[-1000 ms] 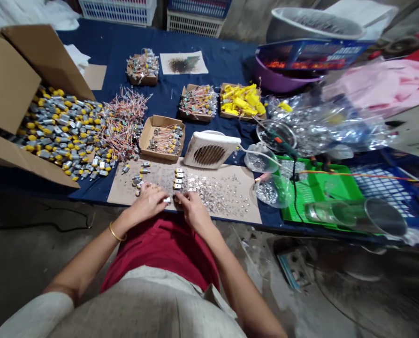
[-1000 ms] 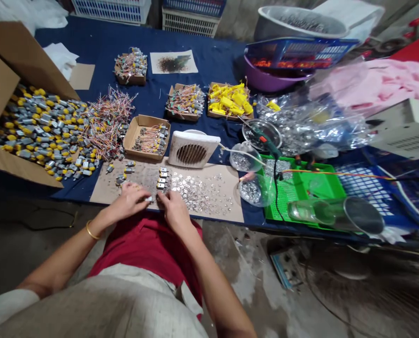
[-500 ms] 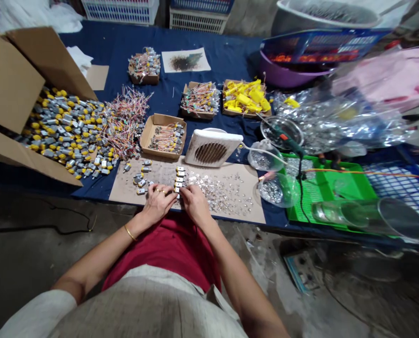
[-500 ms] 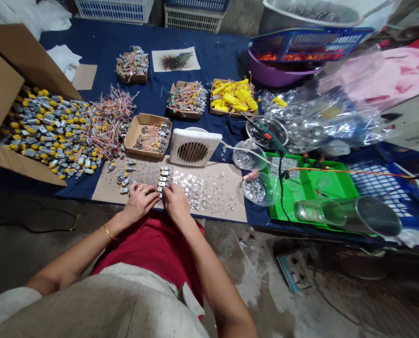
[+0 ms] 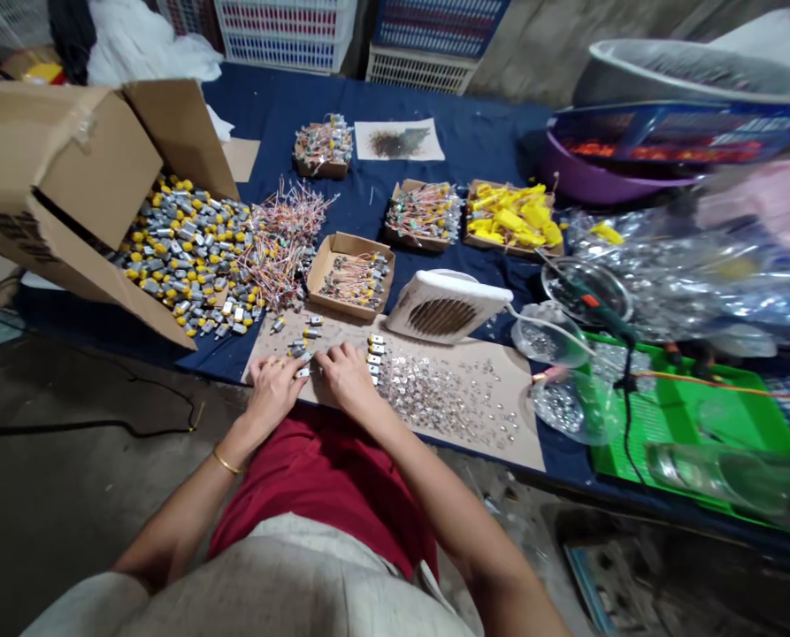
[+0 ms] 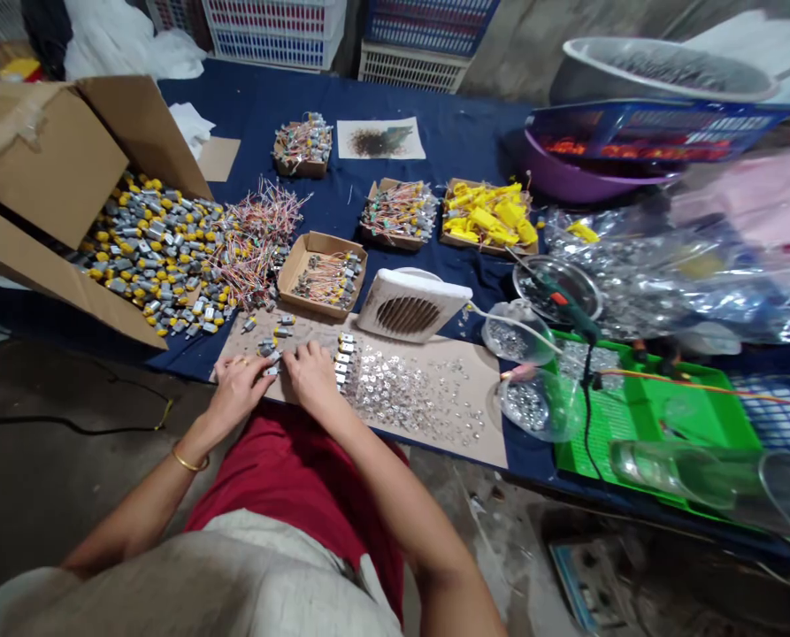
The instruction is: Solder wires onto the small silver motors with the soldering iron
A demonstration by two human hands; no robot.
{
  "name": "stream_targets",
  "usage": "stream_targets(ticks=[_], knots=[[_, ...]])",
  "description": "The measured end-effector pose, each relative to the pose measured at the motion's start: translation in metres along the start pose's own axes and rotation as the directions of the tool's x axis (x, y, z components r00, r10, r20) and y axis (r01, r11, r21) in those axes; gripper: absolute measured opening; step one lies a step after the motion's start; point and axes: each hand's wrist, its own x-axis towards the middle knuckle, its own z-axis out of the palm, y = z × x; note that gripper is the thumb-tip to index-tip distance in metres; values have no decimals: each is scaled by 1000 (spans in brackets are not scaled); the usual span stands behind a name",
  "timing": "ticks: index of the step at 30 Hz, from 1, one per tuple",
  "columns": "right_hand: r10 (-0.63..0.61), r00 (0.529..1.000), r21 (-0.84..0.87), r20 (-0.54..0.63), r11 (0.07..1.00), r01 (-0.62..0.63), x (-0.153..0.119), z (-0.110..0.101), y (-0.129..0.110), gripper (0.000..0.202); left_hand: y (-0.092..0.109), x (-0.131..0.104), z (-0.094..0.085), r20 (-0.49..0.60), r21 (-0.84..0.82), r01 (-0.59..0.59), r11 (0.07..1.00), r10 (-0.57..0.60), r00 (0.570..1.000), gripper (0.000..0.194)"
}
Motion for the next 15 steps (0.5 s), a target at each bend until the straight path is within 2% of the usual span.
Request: stream_targets(ticks=[2, 5, 8, 10, 13, 15], knots=[[63, 998, -47, 20, 997, -62, 3, -2, 10, 26, 8, 1, 12, -14, -37, -44, 998, 44, 999, 14], [180, 984, -77, -9, 981, -180, 6, -7, 28, 30, 23, 12, 28, -37, -94, -155, 984, 152, 988, 16], [211, 977, -52, -26, 976, -212, 8, -12, 45, 35, 32, 25, 32, -52, -134, -247, 960, 242, 969, 17], [199, 980, -36, -26, 979, -200, 9, -13, 51, 32, 28, 30, 27, -86, -151, -208, 966, 197, 977, 17], [91, 995, 37, -25, 995, -90, 10, -15, 54, 29, 12, 34, 14, -171, -124, -21, 992, 0, 985, 19], [26, 999, 81, -36, 996, -23, 12, -17, 53, 29, 4, 38, 8, -179, -81, 42, 996, -56, 982, 19]])
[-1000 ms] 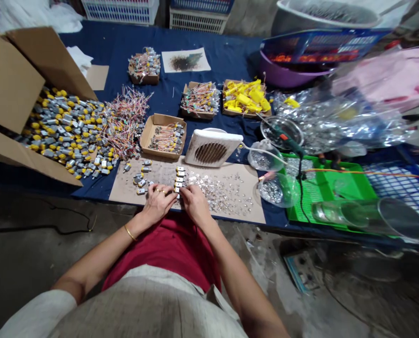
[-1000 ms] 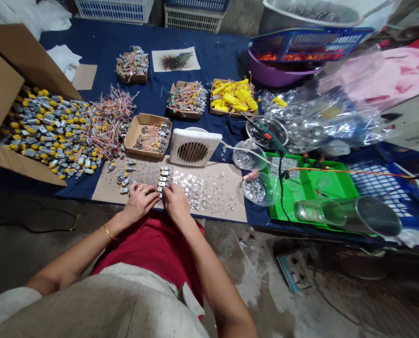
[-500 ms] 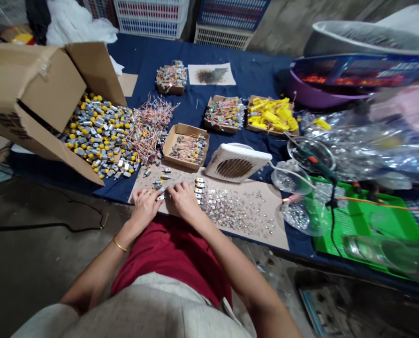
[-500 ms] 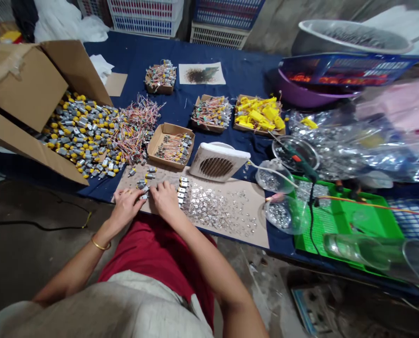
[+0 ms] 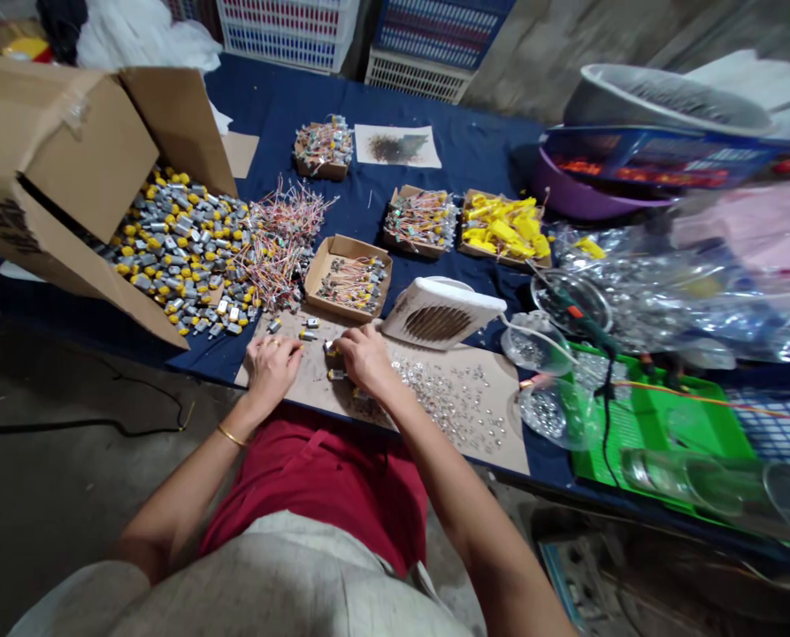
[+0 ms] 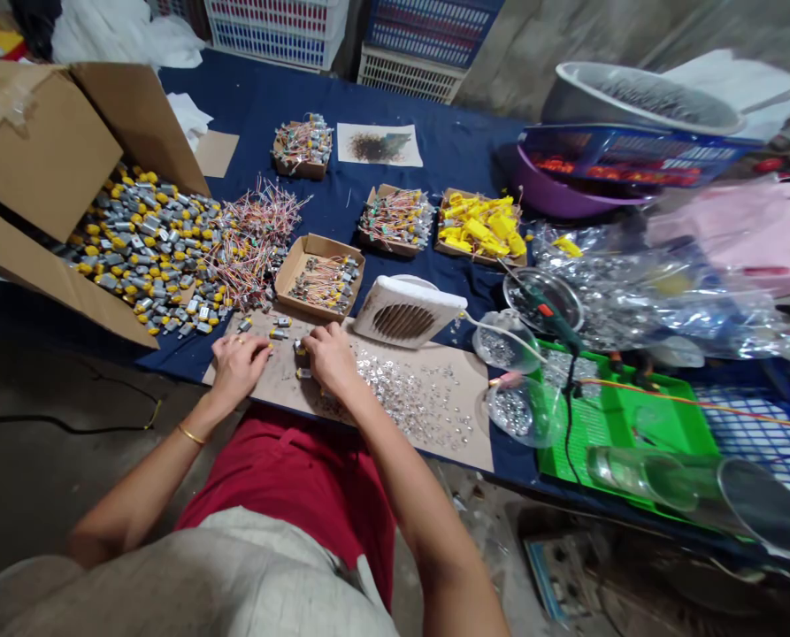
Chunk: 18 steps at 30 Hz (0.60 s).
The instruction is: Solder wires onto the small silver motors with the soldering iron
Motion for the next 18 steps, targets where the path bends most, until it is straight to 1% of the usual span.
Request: stream_targets(ticks=[2, 5, 7, 9, 13, 16, 18], knots=[[11, 1000, 2, 1, 1000, -11, 3, -2, -2, 27, 2, 7, 2, 44, 32, -32, 999, 31, 999, 18], [45, 998, -2, 43, 999, -45, 4, -5, -2, 21, 16, 21, 13, 132, 60, -132, 989, 123, 984, 21], [46, 996, -2, 73, 999, -46, 3, -5, 0, 18, 25, 28, 20, 180, 88, -170, 982, 152, 972, 20], [74, 995, -15, 73, 997, -73, 2, -4, 3, 17, 27, 31, 23, 213, 81, -188, 979, 167, 963, 16], [137, 990, -17, 44, 990, -137, 4, 3, 8, 17, 15, 25, 23, 273, -91, -188, 978, 206, 940, 20], [138, 990, 3, 37, 990, -139, 9, 6, 10, 18, 9, 21, 23, 331, -203, -214, 956, 272, 903, 19], [126, 991, 19, 42, 992, -127, 10, 6, 10, 19, 9, 19, 22, 335, -234, -243, 941, 313, 889, 22]])
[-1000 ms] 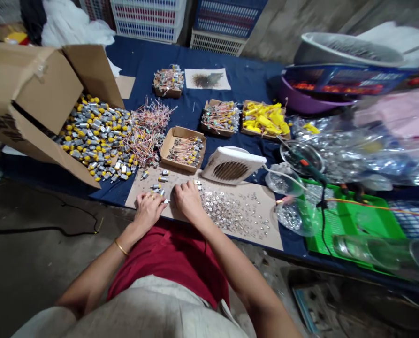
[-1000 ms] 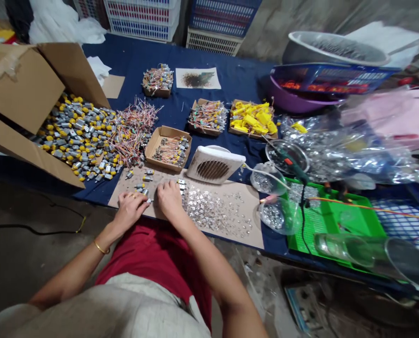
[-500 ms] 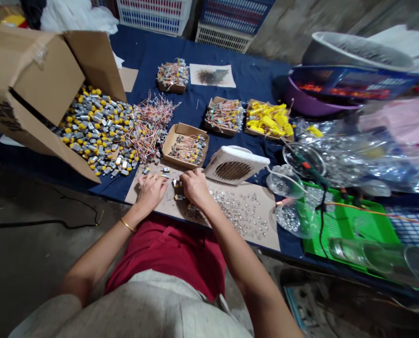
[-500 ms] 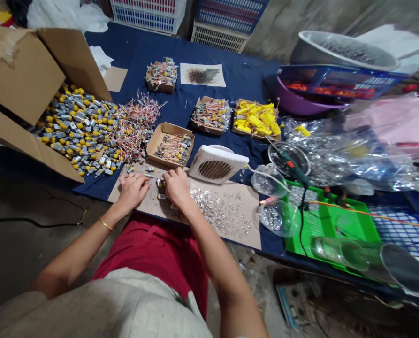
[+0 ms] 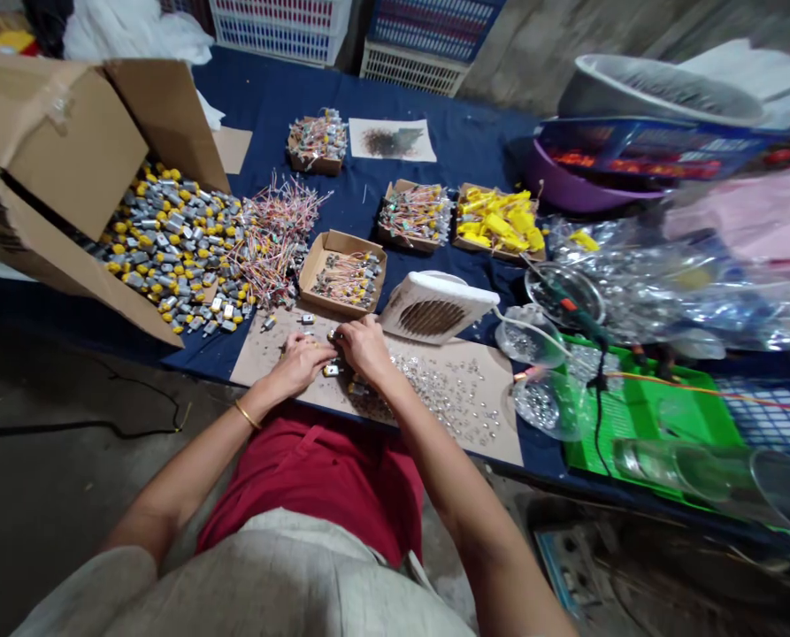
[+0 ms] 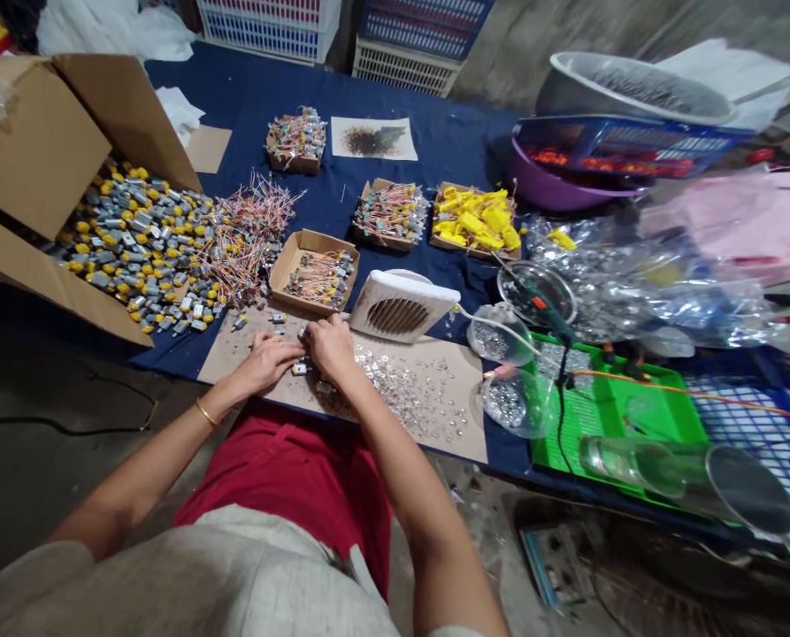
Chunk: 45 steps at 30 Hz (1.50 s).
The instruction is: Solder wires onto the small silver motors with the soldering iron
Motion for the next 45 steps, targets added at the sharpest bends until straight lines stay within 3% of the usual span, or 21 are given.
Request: stream_targets(ticks=[8, 16, 19, 23, 27, 29, 31, 34, 38, 42, 45], knots=[[-51, 998, 35, 36, 998, 50, -9, -5, 0, 22, 17, -20, 4, -131, 197, 71, 978, -45, 990, 35], [-23, 1000, -29, 12, 999, 23, -8, -8, 6, 25, 24, 1, 21, -207, 211, 79, 974, -34, 978, 28], [-17, 1000, -60, -11, 998, 16, -6, -13, 5, 25, 17, 1, 13, -257, 197, 117, 973, -64, 964, 24], [-91, 996, -77, -14, 993, 89, 16, -14, -17, 26, -6, 0, -8, -382, 202, 286, 937, -193, 904, 21], [-187, 982, -89, 31, 978, 189, 46, -14, -50, 27, -19, 6, -20, -322, 275, 269, 923, -175, 930, 14], [-187, 982, -104, 38, 976, 189, 47, -18, -57, 25, -17, 6, -21, -300, 277, 255, 927, -168, 939, 13], [-156, 988, -121, 22, 980, 157, 33, -24, -53, 25, -10, -1, -20, -279, 249, 241, 938, -169, 945, 9], [-28, 999, -105, -37, 994, 24, -8, -30, -41, 33, 4, -20, -14, -215, 224, 171, 960, -122, 969, 9], [131, 991, -113, 20, 985, -128, -58, -15, -45, 28, 19, -47, -2, -191, 288, 64, 955, -8, 982, 13], [159, 980, -131, 119, 981, -143, -73, 3, -64, 31, 22, -65, 5, -217, 323, -3, 946, 77, 973, 18], [151, 976, -114, 158, 984, -134, -73, 0, -63, 31, 18, -73, 7, -227, 322, -59, 945, 138, 964, 20]])
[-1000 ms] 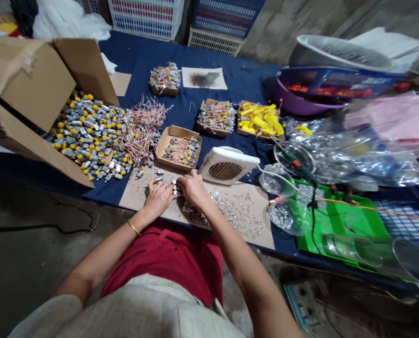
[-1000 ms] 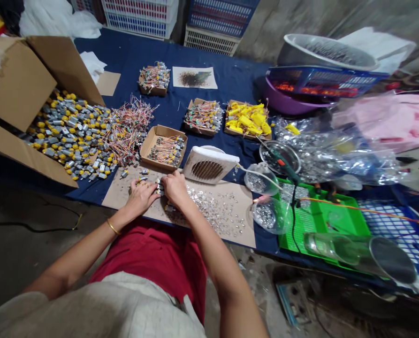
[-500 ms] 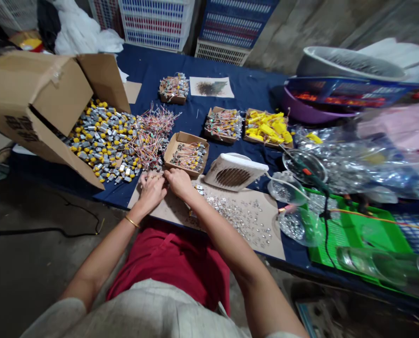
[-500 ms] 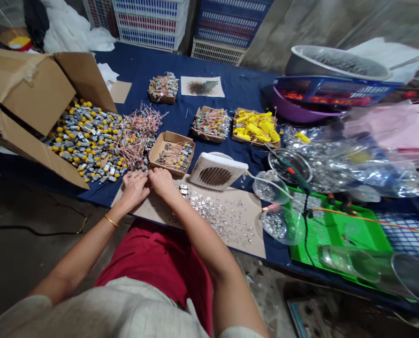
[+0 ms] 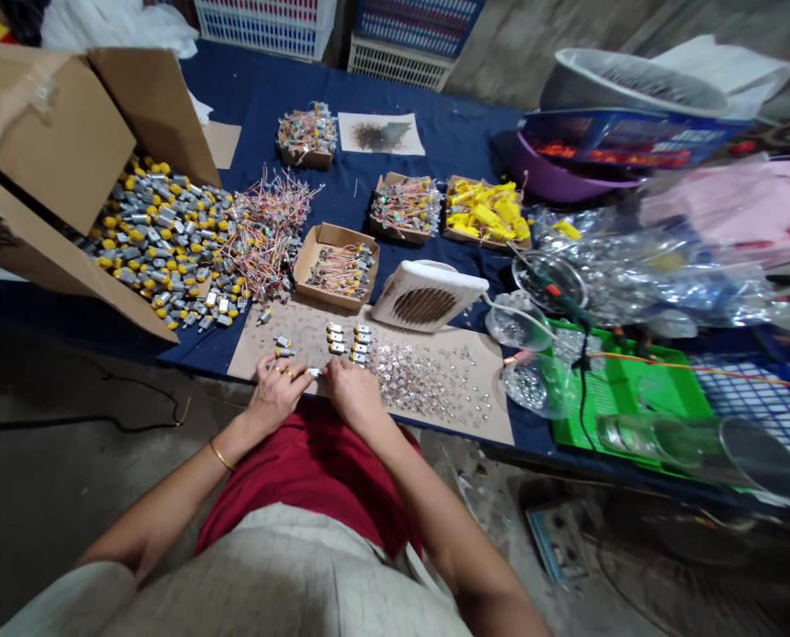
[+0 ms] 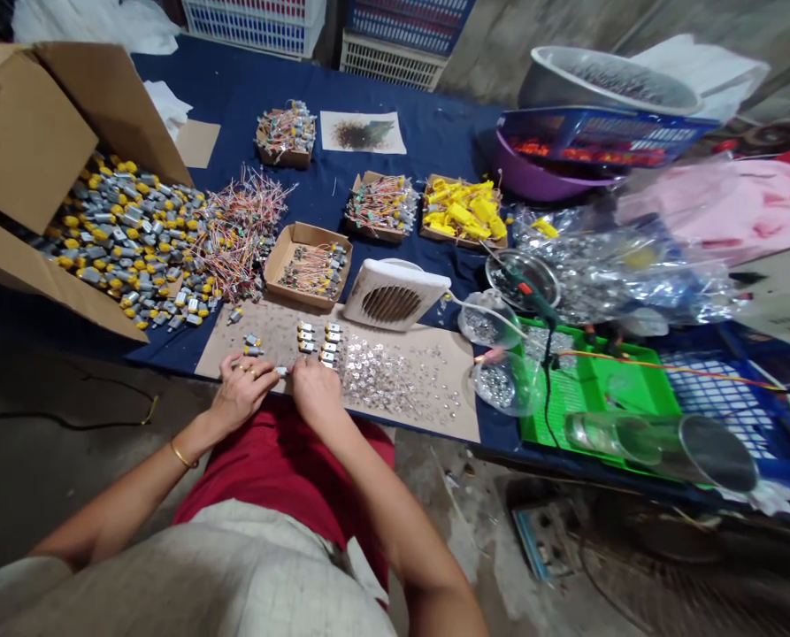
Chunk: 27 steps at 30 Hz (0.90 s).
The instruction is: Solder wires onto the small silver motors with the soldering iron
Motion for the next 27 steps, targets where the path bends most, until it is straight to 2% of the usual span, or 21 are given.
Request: stream_targets(ticks=[4, 8, 12, 16, 21, 27], knots=[[-14, 998, -23, -60, 1000, 13, 11, -17, 24, 28, 0, 1, 2, -10, -30, -41, 999, 40, 999, 20], [-89, 991, -40, -103, 996, 86, 26, -27, 42, 31, 6, 6, 2, 17, -71, -96, 993, 97, 995, 18], [-224, 973, -28, -63, 975, 222, 25, -23, 46, 26, 11, 4, 0, 25, -110, -51, 993, 54, 998, 15], [-354, 933, -29, -60, 935, 353, 22, -8, 39, 22, 14, 2, 3, 50, -127, -17, 992, 23, 998, 16], [-266, 951, -65, -159, 964, 258, 26, 6, 36, 27, 17, 10, 11, 33, -94, 42, 995, -39, 999, 17], [-195, 958, -52, -213, 981, 188, 44, -10, 50, 28, 11, 24, 14, 22, -69, 87, 994, -85, 996, 17]])
